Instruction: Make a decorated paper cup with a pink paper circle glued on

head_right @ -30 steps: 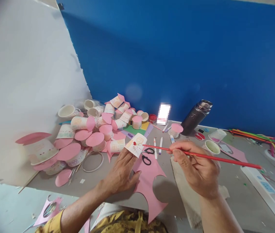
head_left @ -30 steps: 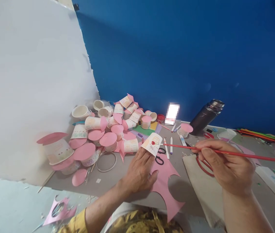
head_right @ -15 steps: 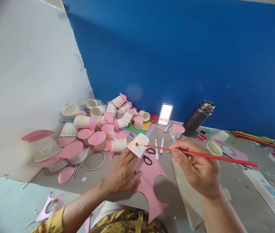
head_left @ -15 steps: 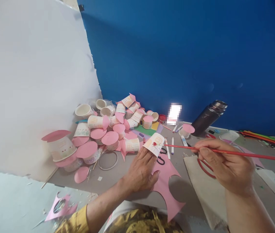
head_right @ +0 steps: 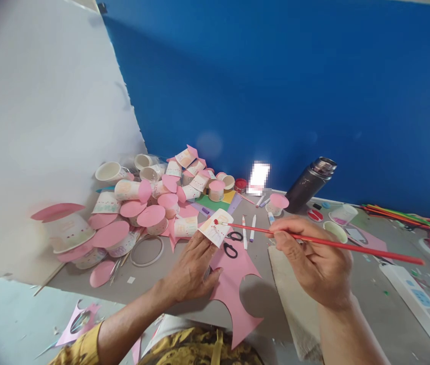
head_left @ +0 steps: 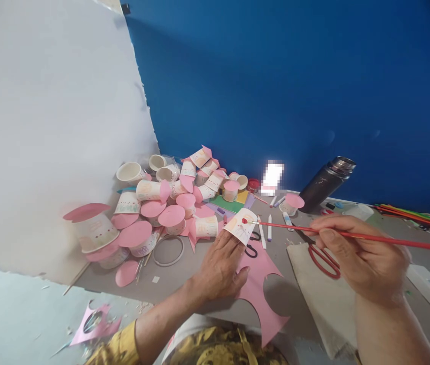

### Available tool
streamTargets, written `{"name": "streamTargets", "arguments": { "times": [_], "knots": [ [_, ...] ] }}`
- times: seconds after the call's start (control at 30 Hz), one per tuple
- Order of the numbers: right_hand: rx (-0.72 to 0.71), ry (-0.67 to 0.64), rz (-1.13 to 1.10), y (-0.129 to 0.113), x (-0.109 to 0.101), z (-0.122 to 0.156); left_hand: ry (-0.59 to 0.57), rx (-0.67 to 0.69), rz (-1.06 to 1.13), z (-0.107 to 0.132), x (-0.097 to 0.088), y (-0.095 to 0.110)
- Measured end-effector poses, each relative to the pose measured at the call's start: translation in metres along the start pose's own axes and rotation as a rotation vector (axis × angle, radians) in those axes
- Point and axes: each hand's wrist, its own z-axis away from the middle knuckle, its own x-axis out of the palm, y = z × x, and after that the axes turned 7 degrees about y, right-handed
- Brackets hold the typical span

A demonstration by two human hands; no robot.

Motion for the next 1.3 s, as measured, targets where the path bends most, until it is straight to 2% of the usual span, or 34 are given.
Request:
{"name": "streamTargets", "arguments": {
  "times": [0.13,0.33,0.4,0.5,0.7,0.8,0.93,1.03,1.1,1.13,1.23,1.3],
  "knots": [
    [0.035,0.04,-0.019,0.002,0.0,0.001,-0.004,0.009,0.001,-0.001,-0.001,0.0],
    [-0.026,-0.099,0.018,-0.002,0.003,-0.006,-0.021,0.032,0.015,-0.003,-0.004,0.0],
    [-0.033,-0.103,0.019,-0.002,0.003,-0.007,-0.028,0.035,0.016,-0.003,-0.004,-0.001],
    [-0.004,-0.046,0.005,-0.001,0.002,-0.005,-0.032,0.029,0.017,-0.003,-0.004,-0.001],
    [0.025,0.17,0.032,0.0,0.003,-0.005,-0.013,0.02,-0.001,-0.001,-0.003,-0.002],
    [0.036,0.2,0.121,0.011,0.01,-0.018,0.041,-0.024,0.007,0.003,-0.002,-0.005],
    [0.116,0.137,0.224,0.05,0.034,-0.059,0.143,-0.093,0.114,0.021,0.005,-0.015],
    [0.209,-0.02,0.481,0.087,0.062,-0.098,0.168,-0.306,0.313,0.04,0.014,-0.025],
    [0.241,-0.084,0.545,0.109,0.083,-0.12,0.153,-0.515,0.55,0.048,0.017,-0.031],
    [0.259,-0.119,0.569,0.119,0.093,-0.129,0.183,-0.636,0.703,0.049,0.018,-0.034],
    [0.315,-0.215,0.64,0.142,0.122,-0.146,0.405,-0.968,1.159,0.049,0.015,-0.041],
    [0.35,-0.275,0.684,0.154,0.139,-0.15,0.487,-1.071,1.392,0.05,0.014,-0.049]
  ]
}}
